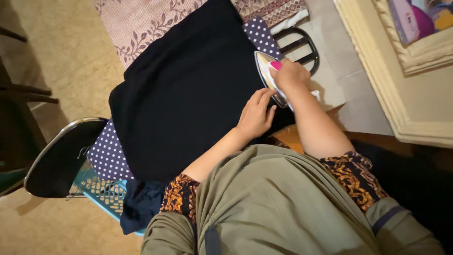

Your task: The person irons a black garment on a polka-dotted ironing board, repeatedly smoothing the fabric with an electric iron. After finishing, the person places the garment on a hanger and sets it aside.

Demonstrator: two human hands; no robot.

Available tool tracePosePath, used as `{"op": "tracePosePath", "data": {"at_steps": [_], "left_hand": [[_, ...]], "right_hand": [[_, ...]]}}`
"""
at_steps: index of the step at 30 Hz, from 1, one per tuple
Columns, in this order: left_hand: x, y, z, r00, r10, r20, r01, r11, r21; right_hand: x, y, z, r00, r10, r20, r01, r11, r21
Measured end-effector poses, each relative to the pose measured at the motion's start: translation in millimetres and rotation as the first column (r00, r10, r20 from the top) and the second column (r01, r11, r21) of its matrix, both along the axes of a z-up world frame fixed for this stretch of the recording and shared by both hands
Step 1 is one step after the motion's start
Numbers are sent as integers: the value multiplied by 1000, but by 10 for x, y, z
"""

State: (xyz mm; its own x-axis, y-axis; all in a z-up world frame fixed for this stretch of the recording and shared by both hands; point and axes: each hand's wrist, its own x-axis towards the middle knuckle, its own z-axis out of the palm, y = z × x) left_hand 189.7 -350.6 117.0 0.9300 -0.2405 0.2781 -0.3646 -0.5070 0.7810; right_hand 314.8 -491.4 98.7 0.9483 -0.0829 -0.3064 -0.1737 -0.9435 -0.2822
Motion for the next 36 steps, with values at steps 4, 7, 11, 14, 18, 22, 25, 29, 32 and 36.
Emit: {"op": "tracePosePath", "data": {"at_steps": [4,7,11,14,18,22,25,29,32,36], "left_hand": [[85,-93,46,1000,-28,-11,28,1000,7],[169,-172,29,999,-38,4,37,999,13],[271,-252,-56,997,-60,-53,62,998,32],[301,-269,-163,996,-52,-74,57,996,67],[298,-236,-320,996,-9,-94,21,992,121],[268,-206,-387,988,25,-152,-3,990,141],[221,-206,-423,985,40,-171,-16,990,142],[124,-196,-426,985,39,-166,-18,991,130],[54,-184,-404,973,42,-226,-17,994,110],[-42,-132,-440,959,14,-285,8,997,74]], "right_hand": [[116,-435,21,998,8,68,-11,999,45],[243,-670,-111,956,-147,253,80,963,257],[477,-787,-593,861,-501,91,87,321,943],[619,-874,-1039,832,-551,64,58,201,978],[675,-901,-1622,806,-585,89,-16,129,992],[669,-879,-2011,782,-621,58,-57,21,998],[639,-880,-2158,776,-629,57,-50,30,998],[573,-846,-2119,781,-620,80,-9,117,993],[489,-850,-1935,811,-557,178,-48,239,970],[247,-778,-1677,755,-592,282,24,455,890]]}}
